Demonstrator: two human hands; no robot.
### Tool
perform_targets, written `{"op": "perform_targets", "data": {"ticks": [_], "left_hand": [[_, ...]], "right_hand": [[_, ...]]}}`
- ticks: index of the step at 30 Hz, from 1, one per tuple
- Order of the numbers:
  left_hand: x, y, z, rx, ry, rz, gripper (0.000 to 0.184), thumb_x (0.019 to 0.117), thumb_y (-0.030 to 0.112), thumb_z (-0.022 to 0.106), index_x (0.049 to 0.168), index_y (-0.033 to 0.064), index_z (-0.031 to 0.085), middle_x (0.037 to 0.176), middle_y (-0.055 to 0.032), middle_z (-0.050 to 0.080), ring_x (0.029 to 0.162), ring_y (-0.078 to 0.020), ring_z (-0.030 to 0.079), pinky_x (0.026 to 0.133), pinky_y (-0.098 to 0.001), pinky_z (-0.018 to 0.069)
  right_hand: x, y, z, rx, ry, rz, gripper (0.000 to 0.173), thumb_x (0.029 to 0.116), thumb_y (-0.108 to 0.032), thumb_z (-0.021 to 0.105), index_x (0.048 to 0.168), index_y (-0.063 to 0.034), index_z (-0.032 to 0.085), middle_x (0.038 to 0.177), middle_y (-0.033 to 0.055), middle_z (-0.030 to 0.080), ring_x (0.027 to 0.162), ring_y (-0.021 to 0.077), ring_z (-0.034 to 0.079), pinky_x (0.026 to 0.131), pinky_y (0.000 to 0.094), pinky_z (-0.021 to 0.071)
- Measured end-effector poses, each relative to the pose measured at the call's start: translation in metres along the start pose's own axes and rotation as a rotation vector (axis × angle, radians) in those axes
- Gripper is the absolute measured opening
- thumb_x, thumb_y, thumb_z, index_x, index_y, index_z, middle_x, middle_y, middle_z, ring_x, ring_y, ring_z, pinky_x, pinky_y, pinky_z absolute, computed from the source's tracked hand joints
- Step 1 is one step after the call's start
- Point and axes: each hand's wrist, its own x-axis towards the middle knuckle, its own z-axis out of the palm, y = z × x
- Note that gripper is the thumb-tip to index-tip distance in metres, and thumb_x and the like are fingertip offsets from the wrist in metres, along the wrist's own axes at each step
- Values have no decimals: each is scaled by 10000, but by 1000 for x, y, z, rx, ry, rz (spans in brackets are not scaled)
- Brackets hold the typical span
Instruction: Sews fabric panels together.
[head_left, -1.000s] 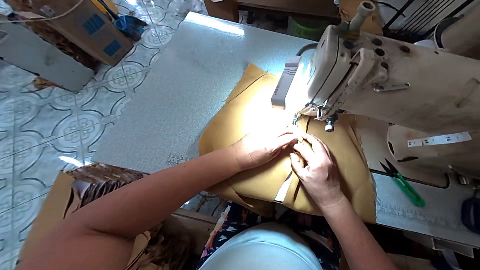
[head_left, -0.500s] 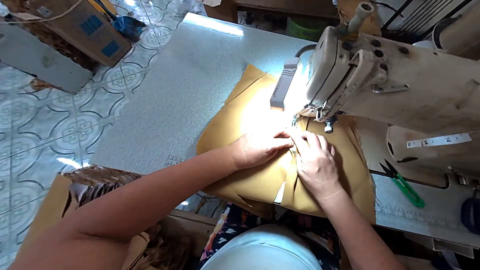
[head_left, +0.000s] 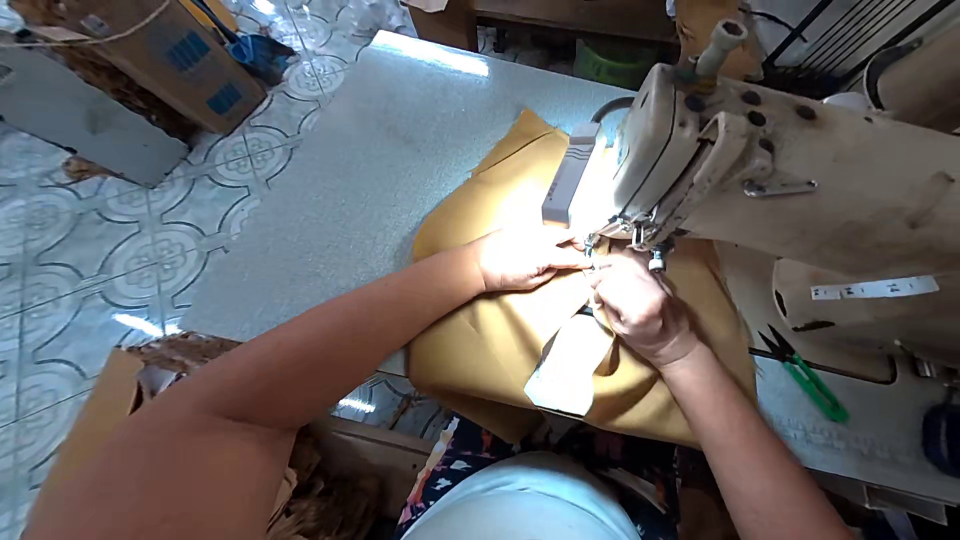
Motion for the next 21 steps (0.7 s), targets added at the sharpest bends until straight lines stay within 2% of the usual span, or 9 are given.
{"op": "perform_targets", "data": {"ticks": [2,3,5,7,9,12,15,19,21], "left_hand": [[3,8,-1,23,8,-60,367,979,39,497,1215,146,757,1202,-138,687,1148,-293,644,947,-448,526],[4,18,1,46,32,-145,352,981,51,500,1190,150,765,1193,-132,690,1139,-294,646,946,-474,519],[7,44,8,57,69,-380,333,979,132,518,1207,170,756,1259,-112,670,1208,-305,600,1024,-569,430],[6,59,17,58,92,-501,359,971,224,523,1267,192,724,1335,-97,625,1278,-306,540,1072,-610,351],[2,56,20,92,124,-467,362,976,253,509,1264,227,727,1329,-73,632,1283,-280,540,1077,-597,354],[-5,41,13,70,94,-345,381,994,248,476,1289,245,717,1344,-62,628,1313,-271,524,1110,-590,333],[-8,28,11,20,83,-280,402,996,248,466,1319,244,705,1373,-75,623,1342,-287,516,1129,-623,297],[-8,29,9,11,75,-277,401,993,246,460,1308,242,708,1373,-75,627,1343,-288,516,1125,-628,295],[-7,30,9,4,76,-278,403,994,240,462,1313,227,707,1376,-80,624,1347,-285,514,1122,-613,310]], "right_hand": [[-3,1,-3,16,-14,-55,195,937,-59,576,861,-33,754,932,129,758,958,280,733,900,396,585],[-4,-3,-3,31,-3,7,214,934,-79,562,890,-18,763,933,138,758,933,273,736,860,385,594],[-1,-16,0,64,37,259,260,941,-182,564,993,14,726,924,130,740,855,225,726,764,358,592],[10,-29,2,92,7,531,372,954,-320,675,1151,-5,659,893,92,681,723,177,647,654,343,553],[23,-39,-2,32,-85,695,283,949,-259,730,1117,-33,703,871,96,691,735,219,668,678,406,569],[24,-42,-6,4,-127,703,106,943,-121,705,1021,-56,734,885,96,713,778,226,697,710,415,582],[19,-44,-6,5,-89,673,120,931,-124,716,1017,-53,758,900,97,723,771,209,698,697,386,585],[18,-49,-3,-16,-93,735,215,916,-192,744,1098,-78,751,930,76,723,768,198,686,691,384,576],[20,-50,-2,-6,-97,741,175,929,-188,732,1068,-84,755,931,75,730,768,200,693,690,393,578]]}}
